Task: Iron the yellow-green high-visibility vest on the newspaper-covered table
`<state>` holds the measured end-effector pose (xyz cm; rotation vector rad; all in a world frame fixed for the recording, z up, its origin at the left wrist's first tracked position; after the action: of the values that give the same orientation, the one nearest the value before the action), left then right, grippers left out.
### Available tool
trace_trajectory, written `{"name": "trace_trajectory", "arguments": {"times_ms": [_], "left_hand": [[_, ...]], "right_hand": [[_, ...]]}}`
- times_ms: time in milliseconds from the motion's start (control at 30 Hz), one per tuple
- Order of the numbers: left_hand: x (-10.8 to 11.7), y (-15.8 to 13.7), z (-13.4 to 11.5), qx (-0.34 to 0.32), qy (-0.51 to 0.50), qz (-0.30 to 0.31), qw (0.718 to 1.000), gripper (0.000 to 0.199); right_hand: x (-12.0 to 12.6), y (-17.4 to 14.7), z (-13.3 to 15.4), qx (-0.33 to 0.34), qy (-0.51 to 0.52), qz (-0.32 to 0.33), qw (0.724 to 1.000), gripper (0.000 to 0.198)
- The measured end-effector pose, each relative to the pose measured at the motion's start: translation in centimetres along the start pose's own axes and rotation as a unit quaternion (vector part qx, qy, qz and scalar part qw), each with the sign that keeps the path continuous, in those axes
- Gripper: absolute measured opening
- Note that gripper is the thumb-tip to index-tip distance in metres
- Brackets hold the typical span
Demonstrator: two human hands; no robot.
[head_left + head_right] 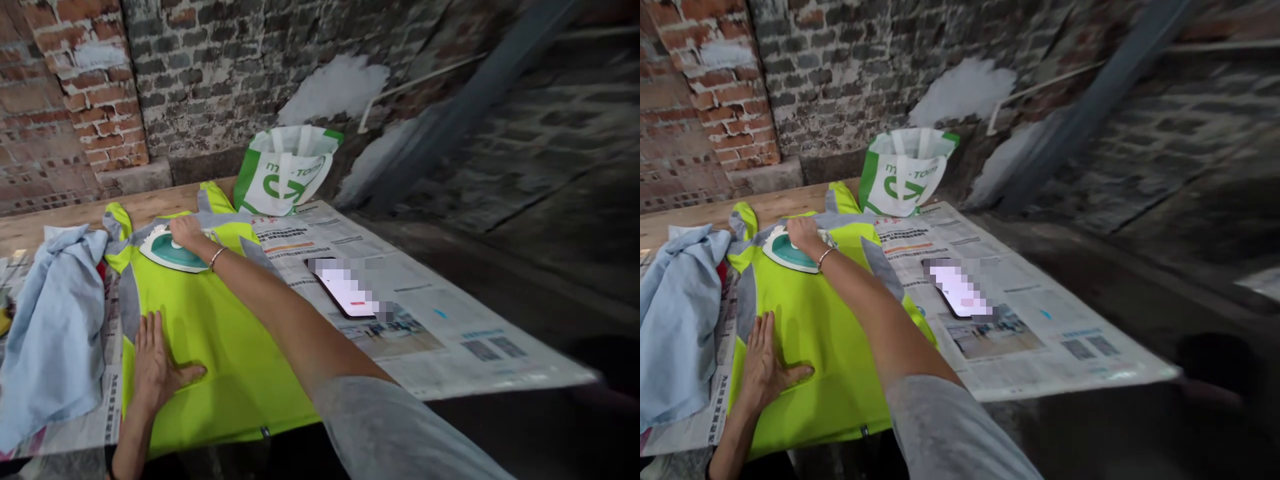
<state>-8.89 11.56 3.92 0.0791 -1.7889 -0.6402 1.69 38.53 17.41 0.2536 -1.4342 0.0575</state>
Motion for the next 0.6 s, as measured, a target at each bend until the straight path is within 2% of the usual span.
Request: {"name": "trace_trajectory", "arguments": {"times_ms": [100, 233, 367, 467, 600], "left_hand": [[0.1, 0.2, 0.3, 0.005, -0.018, -0.005, 1.000, 0.140], [0.5, 0.7, 1.3, 0.029, -0.080, -0.029, 0.996, 0.140], [1.0, 0.9, 2.2, 0.048, -0.156, -0.046, 0.986, 0.126], [1.2, 0.9, 2.5, 0.066, -0.170, -0.038, 0.982, 0.114], [1.2, 0.6, 2.7, 0.079, -0.167, -0.038, 0.982, 0.104]], "right_hand": [[-0.1, -2.4, -1.1, 0.044, -0.010, -0.008, 0.999, 0.040], [0.3, -8.1, -3.2, 0.078, -0.031, 0.014, 0.996, 0.037], [1.7, -15.2, -5.2, 0.083, -0.039, 0.075, 0.993, 0.034], [2.6, -19.8, -6.3, 0.081, -0.045, 0.118, 0.989, 0.030], [2.6, -22.7, -7.0, 0.096, -0.051, 0.134, 0.985, 0.028]]}}
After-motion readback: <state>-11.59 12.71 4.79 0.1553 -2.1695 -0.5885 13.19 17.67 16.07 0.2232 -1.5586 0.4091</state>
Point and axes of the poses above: each hand's wrist, its own y-axis towards the middle knuckle, its own x-axis out of the back of the hand, z = x × y, the point moved 6 cm from there along y, towards the middle knuckle, and after that the axes turned 11 degrees about -x, right-handed, at the moved point
